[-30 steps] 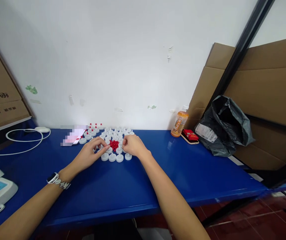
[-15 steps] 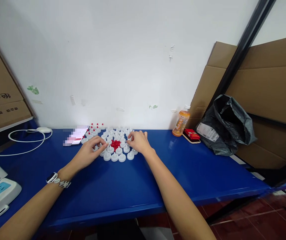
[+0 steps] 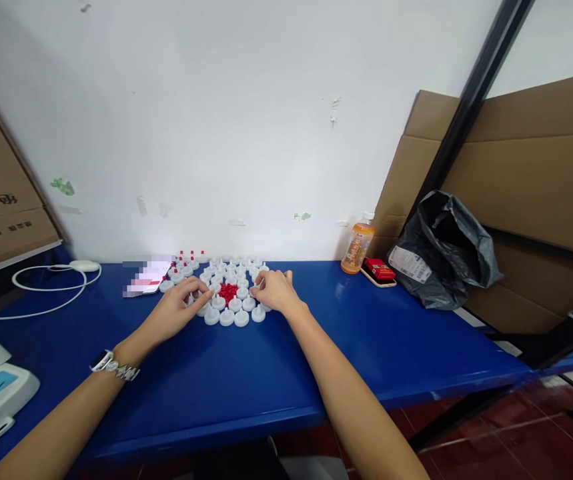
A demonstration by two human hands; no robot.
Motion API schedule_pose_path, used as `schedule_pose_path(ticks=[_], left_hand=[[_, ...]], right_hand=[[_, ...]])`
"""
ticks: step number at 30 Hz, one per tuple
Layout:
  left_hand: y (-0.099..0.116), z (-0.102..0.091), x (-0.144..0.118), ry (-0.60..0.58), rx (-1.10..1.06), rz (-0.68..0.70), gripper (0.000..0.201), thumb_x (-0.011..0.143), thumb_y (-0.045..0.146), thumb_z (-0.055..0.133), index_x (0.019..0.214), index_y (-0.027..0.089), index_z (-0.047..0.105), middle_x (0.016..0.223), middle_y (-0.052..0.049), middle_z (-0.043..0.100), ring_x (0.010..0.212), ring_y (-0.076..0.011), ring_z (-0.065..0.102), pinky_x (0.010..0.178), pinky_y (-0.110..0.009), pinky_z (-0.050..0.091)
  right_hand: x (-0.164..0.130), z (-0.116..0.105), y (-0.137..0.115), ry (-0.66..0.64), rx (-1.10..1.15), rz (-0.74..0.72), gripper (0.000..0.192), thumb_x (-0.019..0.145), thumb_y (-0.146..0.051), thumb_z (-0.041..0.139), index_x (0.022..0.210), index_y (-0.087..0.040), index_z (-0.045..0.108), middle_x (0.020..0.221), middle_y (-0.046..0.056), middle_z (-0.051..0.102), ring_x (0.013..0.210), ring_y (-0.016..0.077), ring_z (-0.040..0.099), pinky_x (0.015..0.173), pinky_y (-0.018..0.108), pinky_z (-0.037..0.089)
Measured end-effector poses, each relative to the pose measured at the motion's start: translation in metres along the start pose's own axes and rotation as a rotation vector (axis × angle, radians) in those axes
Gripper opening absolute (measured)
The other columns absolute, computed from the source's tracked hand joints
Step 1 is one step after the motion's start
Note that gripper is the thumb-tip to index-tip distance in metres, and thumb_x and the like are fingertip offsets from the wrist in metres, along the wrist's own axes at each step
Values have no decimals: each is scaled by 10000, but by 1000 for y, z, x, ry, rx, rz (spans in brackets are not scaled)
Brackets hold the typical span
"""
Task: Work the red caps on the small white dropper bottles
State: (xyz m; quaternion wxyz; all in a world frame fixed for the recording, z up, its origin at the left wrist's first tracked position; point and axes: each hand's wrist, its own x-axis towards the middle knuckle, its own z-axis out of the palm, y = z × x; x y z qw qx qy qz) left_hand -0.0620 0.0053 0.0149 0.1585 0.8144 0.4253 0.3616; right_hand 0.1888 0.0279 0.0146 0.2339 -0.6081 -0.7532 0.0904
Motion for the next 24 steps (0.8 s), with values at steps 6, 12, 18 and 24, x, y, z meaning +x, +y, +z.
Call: schedule_pose_path(ticks=[6,12,18,24], left_hand=[[-2,-5,0,36,-11,-13,334,941,491,487,813,209,614,869,-21,599,821,-182,552,685,-303,406],[-5,-3,1,14,-14,1,345,946,494,479,808,208,614,887,-25,597,853,-186,551,714,-305,413],[-2,-2,0,6,0,3,360,945,505,474,791,206,603,873,-22,586,835,-182,545,739,-314,415],[-2,-2,0,-14,1,-8,370,948,511,463,797,208,614,883,-24,592,837,-184,551,724,-312,415]], right_hand=[[1,-9,5,52,22,17,158,812,-272,580,913,-231,695,811,-16,717,810,169,614,837,342,266],[5,-12,16,46,-60,29,250,755,-265,634,994,-267,708,893,1,679,914,206,578,844,350,273],[4,-7,11,32,-111,-16,251,806,-370,652,1032,-279,709,944,29,633,954,220,529,873,380,260],[4,-3,4,64,-177,-59,172,859,-353,607,938,-251,722,962,50,632,967,225,491,858,377,260]])
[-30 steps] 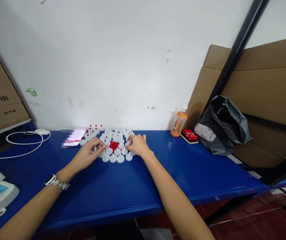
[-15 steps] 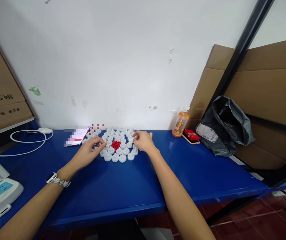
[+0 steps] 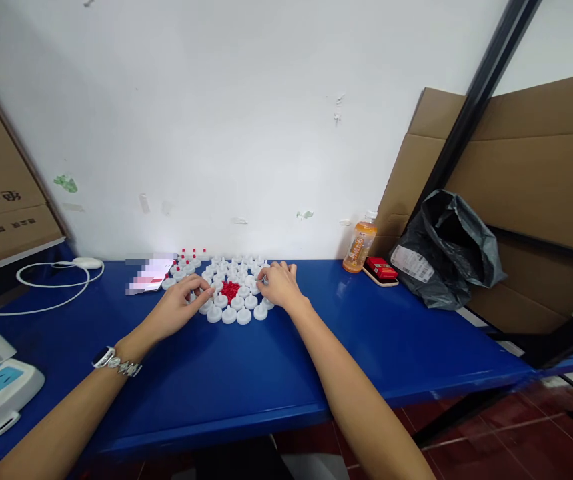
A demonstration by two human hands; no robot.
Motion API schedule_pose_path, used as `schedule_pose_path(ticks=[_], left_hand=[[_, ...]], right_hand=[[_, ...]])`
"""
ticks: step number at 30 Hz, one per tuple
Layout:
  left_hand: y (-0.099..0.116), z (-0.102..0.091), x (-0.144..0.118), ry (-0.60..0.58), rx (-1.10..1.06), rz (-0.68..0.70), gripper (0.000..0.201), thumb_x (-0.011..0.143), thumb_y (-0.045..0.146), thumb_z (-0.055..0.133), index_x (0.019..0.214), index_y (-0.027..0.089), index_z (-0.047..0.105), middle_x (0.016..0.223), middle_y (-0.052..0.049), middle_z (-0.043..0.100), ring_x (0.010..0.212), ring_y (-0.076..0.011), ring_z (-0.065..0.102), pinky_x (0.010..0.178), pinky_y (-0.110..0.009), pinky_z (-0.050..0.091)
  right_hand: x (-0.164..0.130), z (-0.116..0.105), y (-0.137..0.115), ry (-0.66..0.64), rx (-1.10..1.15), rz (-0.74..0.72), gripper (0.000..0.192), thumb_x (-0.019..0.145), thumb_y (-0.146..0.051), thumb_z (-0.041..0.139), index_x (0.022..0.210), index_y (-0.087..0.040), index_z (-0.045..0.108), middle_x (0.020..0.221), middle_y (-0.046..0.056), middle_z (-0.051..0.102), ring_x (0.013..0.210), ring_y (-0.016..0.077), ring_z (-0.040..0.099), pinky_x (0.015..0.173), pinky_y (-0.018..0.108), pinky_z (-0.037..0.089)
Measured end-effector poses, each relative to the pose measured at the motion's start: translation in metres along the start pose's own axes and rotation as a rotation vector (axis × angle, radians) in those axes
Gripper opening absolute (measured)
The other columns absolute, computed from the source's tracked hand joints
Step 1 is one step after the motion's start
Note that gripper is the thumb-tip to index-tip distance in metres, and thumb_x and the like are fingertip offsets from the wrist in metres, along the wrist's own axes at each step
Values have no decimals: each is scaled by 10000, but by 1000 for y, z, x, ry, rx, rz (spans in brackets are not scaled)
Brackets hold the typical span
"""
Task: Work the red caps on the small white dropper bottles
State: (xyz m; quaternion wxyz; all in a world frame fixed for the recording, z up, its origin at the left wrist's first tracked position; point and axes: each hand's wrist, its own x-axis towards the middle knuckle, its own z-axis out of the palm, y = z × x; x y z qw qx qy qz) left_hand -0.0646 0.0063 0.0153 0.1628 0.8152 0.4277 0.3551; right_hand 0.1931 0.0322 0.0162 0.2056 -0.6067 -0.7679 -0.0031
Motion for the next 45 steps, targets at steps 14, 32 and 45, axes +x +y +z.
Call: schedule_pose_path(ticks=[14,32,45], left_hand=[[0,-1,0,13,8,2,332,951,466,470,788,206,599,872,-25,595,831,-181,552,721,-304,416],[-2,-2,0,29,6,11,324,949,460,469,809,206,616,887,-32,609,837,-187,563,717,-307,430],[1,-5,-1,38,7,-1,337,945,467,454,829,203,627,877,-38,590,793,-180,556,695,-303,439]], right_hand=[[29,-9,-6,-143,-35,-65,183,868,-320,584,822,-222,732,837,37,715,958,226,568,883,372,242],[35,-12,-4,-310,-34,-49,304,837,-487,635,745,-229,767,757,41,718,919,233,594,937,407,276],[46,-30,-7,-277,-127,-155,135,790,-356,711,751,-227,709,802,8,739,719,168,643,637,272,371]])
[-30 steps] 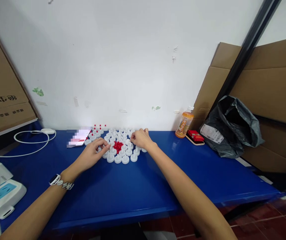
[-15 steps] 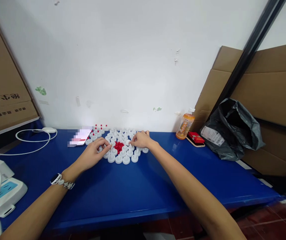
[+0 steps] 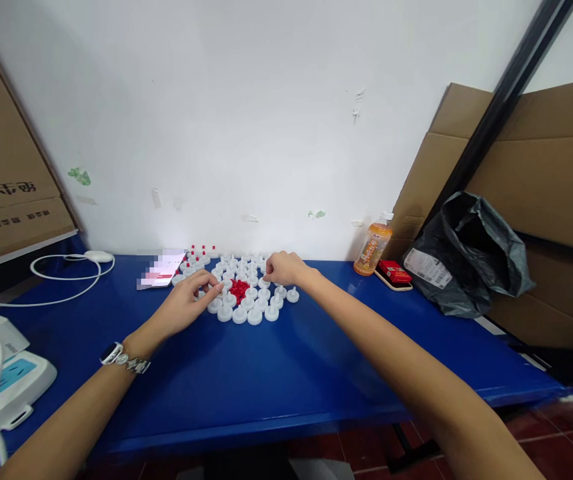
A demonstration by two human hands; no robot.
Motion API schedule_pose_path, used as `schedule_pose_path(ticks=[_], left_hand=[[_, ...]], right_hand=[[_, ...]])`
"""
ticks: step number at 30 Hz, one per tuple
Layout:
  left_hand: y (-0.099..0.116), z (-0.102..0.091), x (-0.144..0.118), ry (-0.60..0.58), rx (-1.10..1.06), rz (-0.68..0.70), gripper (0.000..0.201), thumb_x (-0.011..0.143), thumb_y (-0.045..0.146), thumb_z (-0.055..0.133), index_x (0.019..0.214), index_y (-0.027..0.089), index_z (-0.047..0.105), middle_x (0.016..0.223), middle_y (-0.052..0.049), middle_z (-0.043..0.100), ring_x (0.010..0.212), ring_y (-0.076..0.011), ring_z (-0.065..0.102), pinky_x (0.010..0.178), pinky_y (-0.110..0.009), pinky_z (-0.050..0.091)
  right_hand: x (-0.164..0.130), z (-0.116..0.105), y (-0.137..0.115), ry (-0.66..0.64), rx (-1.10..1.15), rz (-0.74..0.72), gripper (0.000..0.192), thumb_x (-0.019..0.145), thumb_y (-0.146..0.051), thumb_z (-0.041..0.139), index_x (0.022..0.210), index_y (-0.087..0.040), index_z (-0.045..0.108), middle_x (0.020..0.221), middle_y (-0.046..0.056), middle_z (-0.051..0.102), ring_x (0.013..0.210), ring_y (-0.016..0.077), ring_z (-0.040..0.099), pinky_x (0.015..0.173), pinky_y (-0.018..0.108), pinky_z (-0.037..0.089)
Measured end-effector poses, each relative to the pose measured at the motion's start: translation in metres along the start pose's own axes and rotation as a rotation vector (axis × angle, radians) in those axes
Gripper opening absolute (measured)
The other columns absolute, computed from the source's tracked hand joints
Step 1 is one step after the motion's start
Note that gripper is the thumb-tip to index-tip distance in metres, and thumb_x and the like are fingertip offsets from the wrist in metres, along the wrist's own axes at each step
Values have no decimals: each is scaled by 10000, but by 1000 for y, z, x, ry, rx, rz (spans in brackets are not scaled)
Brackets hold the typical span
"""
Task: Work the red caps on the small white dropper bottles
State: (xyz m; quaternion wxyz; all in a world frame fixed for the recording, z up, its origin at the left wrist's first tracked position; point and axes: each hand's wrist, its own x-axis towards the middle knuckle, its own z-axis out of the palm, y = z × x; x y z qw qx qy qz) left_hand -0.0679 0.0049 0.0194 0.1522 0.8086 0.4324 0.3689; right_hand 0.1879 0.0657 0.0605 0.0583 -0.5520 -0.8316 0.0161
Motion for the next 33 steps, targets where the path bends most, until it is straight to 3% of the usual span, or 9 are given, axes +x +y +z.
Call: schedule_pose_path(ticks=[11,17,21,29,33], left_hand=[[-7,-2,0,18,32,3,332,934,476,464,815,209,620,887,-38,617,804,-190,573,712,-317,436],[-27,-17,-3,19,118,-84,220,879,371,499,792,203,612,796,-34,639,705,-181,562,646,-315,412],[-37,-21,-9,-75,93,-174,185,841,352,511,782,200,599,658,-8,615,600,-165,554,556,-286,376],[-36,-17,-9,-114,-16,-214,212,828,398,541,737,206,535,629,4,586,573,-157,543,535,-273,393],[-41,-19,-8,-144,-4,-259,210,817,386,551,721,200,540,614,4,576,571,-161,539,534,-276,388]], right_hand=[[-1,7,-1,21,-5,30,139,796,-362,699,805,-224,699,849,15,734,757,177,647,644,270,370],[2,4,-20,226,57,-37,191,908,-341,536,946,-214,673,887,31,708,781,167,627,649,267,369],[32,13,-49,220,66,-143,202,885,-293,549,1031,-211,662,964,44,707,860,191,632,727,278,395],[127,38,-106,149,163,-64,356,889,-292,551,1226,-196,616,1079,99,707,982,238,634,787,305,447],[154,50,-117,124,188,-45,244,868,-261,584,1085,-203,681,1055,92,715,949,223,647,778,287,458]])
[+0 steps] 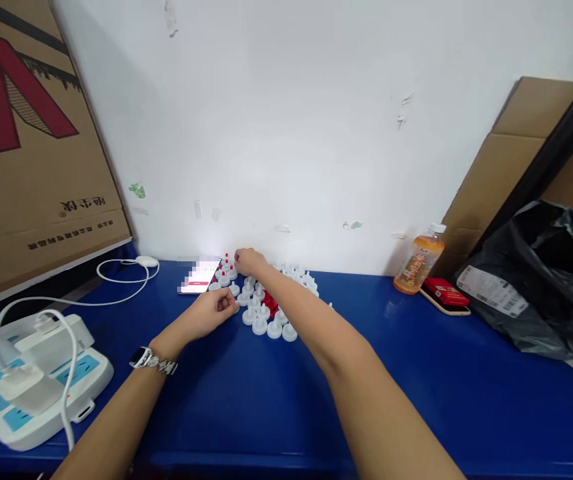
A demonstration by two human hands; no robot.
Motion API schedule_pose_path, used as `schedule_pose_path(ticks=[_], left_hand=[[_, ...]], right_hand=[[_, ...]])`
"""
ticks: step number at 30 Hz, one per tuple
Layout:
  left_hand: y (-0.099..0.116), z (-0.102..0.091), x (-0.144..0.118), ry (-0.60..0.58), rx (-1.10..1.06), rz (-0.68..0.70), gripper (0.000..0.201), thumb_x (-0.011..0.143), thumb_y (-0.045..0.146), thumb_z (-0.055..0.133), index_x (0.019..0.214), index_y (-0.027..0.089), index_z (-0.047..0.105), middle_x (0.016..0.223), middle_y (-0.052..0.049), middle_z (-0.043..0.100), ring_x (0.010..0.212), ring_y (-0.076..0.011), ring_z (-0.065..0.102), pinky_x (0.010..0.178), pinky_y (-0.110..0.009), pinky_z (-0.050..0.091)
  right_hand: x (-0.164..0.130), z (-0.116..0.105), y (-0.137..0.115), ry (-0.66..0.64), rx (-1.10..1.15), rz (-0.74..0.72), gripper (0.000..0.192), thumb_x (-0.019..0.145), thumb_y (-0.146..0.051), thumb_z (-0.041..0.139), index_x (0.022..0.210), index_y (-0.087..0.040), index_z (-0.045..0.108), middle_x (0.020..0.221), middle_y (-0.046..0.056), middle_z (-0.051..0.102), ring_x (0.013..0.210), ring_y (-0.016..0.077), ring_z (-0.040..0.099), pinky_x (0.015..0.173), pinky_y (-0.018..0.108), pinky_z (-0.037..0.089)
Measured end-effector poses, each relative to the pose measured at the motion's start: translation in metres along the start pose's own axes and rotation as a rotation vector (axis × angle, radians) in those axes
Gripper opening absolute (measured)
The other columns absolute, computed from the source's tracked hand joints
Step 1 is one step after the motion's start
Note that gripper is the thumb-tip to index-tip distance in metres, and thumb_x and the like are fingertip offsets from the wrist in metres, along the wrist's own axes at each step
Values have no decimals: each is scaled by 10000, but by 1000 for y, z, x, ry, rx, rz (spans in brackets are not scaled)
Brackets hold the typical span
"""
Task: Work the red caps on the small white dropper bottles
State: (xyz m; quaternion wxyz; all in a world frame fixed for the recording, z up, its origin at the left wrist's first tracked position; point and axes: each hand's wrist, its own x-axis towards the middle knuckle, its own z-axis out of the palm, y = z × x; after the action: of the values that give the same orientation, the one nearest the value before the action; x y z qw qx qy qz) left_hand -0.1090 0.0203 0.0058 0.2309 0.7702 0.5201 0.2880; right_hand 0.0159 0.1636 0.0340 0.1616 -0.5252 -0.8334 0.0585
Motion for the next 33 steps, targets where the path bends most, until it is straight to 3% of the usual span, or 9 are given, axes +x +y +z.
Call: schedule_pose_path(ticks=[5,9,12,14,17,21,25,29,33], left_hand=[[-3,-5,1,70,57,14,247,873,415,512,750,203,546,675,-10,610,611,-177,564,566,-298,400],[6,-6,-2,261,120,69,235,906,414,506,922,187,566,925,-71,622,806,-209,603,701,-338,465],[20,-3,-5,456,103,152,404,916,409,529,1245,180,480,1188,-126,541,943,-220,581,820,-370,482],[31,1,-6,499,60,211,512,922,416,539,1366,209,389,1236,-121,521,946,-211,574,835,-369,485],[44,11,-8,365,14,270,403,959,417,489,1312,228,443,1056,-69,592,837,-191,587,767,-342,488],[53,22,-9,205,13,353,297,999,388,413,1237,222,476,941,-41,604,773,-182,590,732,-326,481],[53,21,-8,197,134,461,280,1007,353,399,1238,215,478,1054,-72,579,928,-213,580,828,-352,473],[53,18,-8,219,216,530,263,1003,335,407,1213,206,499,1060,-84,578,1012,-241,543,895,-387,443],[57,24,-7,191,-8,439,254,965,391,496,1146,220,541,918,-40,585,807,-183,544,744,-313,446]], right_hand=[[-7,0,3,87,83,26,192,895,-240,532,997,-173,680,985,87,725,914,199,649,778,272,456],[-44,-20,5,173,209,31,181,905,-248,501,980,-171,646,932,57,728,838,156,652,737,238,464],[-85,-34,5,175,593,21,120,886,-250,525,883,-173,617,804,35,713,739,143,638,688,238,466],[-113,-41,2,148,800,-9,149,891,-310,533,865,-175,592,756,21,681,647,136,593,615,244,448],[-151,-44,-3,188,909,-39,235,915,-397,501,794,-196,525,659,-21,579,579,124,508,560,241,398],[-181,-42,-7,363,738,-83,269,979,-389,380,780,-220,445,638,-44,473,608,130,470,597,250,357],[-183,-38,-3,393,643,-101,310,1000,-379,317,749,-221,408,629,-42,451,609,135,465,609,263,328],[-174,-33,0,359,737,-2,403,983,-432,325,652,-212,395,574,-43,408,574,129,425,583,266,309],[-173,-35,0,290,775,54,424,972,-446,334,630,-207,411,547,-47,387,546,123,398,556,265,291]])
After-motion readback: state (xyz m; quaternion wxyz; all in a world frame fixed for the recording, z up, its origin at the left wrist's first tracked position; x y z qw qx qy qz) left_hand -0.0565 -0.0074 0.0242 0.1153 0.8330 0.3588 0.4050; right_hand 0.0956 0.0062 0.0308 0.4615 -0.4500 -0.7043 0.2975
